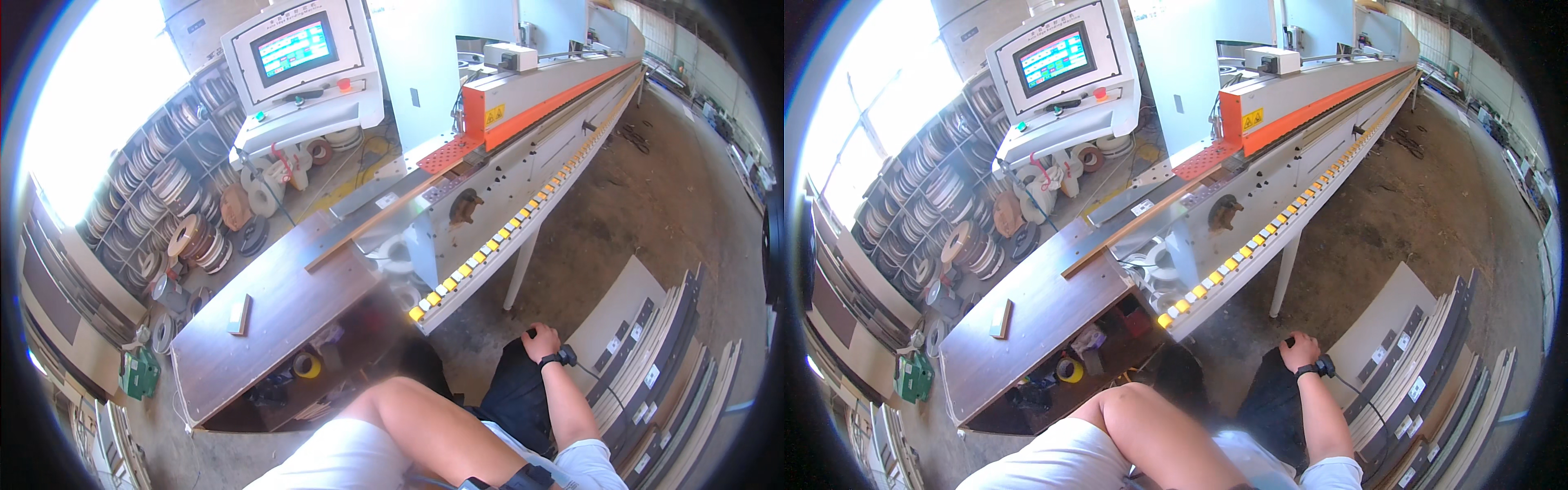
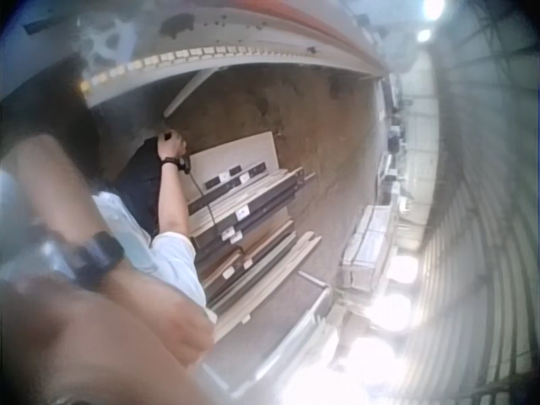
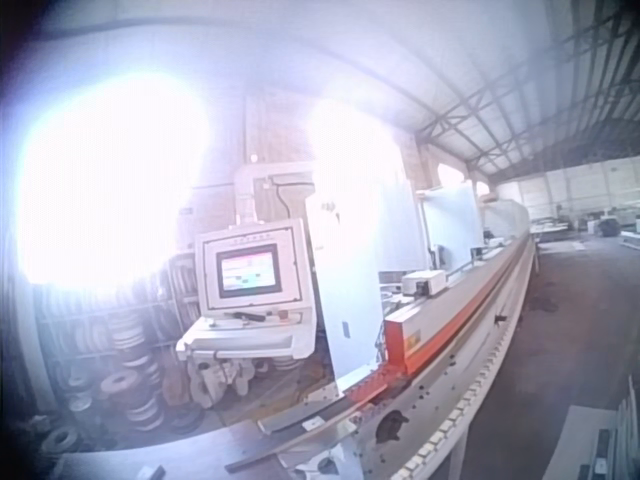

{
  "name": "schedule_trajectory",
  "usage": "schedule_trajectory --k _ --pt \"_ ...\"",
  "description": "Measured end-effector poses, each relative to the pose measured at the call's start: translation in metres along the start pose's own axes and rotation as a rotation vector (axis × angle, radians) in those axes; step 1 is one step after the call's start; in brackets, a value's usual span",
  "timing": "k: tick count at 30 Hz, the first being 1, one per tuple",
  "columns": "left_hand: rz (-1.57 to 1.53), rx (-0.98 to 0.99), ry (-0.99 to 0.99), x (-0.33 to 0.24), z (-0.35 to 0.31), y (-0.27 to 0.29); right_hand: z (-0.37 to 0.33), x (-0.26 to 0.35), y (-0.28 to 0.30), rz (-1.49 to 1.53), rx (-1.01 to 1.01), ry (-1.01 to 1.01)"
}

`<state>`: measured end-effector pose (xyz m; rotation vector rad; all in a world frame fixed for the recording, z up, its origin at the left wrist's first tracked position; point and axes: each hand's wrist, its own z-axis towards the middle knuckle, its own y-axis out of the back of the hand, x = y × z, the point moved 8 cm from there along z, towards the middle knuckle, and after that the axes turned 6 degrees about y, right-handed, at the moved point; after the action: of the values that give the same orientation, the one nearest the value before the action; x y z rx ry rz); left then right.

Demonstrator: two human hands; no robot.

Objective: The recorder is applying labels to various wooden furniture components and organizing them near an edge-banding machine in a factory setting.

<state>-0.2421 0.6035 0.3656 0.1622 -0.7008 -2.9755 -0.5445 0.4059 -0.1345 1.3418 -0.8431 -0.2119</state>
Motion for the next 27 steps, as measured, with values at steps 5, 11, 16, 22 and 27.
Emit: schedule_trajectory --k 5,11,16,22,27 --pt "0.075 0.036 0.053 0.005 0.006 0.008 -0.001 -0.006 0.0 0.007 -0.028 0.006" --pt "0.076 0.066 0.044 0.003 0.008 0.0 -0.002 0.004 0.005 0.011 -0.029 0.012" --pt "0.046 0.105 0.054 0.004 0.006 -0.004 -0.004 0.005 0.009 0.0 -0.038 0.016" --pt "0.07 0.176 0.041 0.003 0.004 -0.016 -0.004 0.012 0.012 0.021 -0.042 0.02" --pt "0.154 0.293 -0.038 0.008 -0.008 -0.05 -0.006 0.009 0.011 0.015 -0.027 0.002"
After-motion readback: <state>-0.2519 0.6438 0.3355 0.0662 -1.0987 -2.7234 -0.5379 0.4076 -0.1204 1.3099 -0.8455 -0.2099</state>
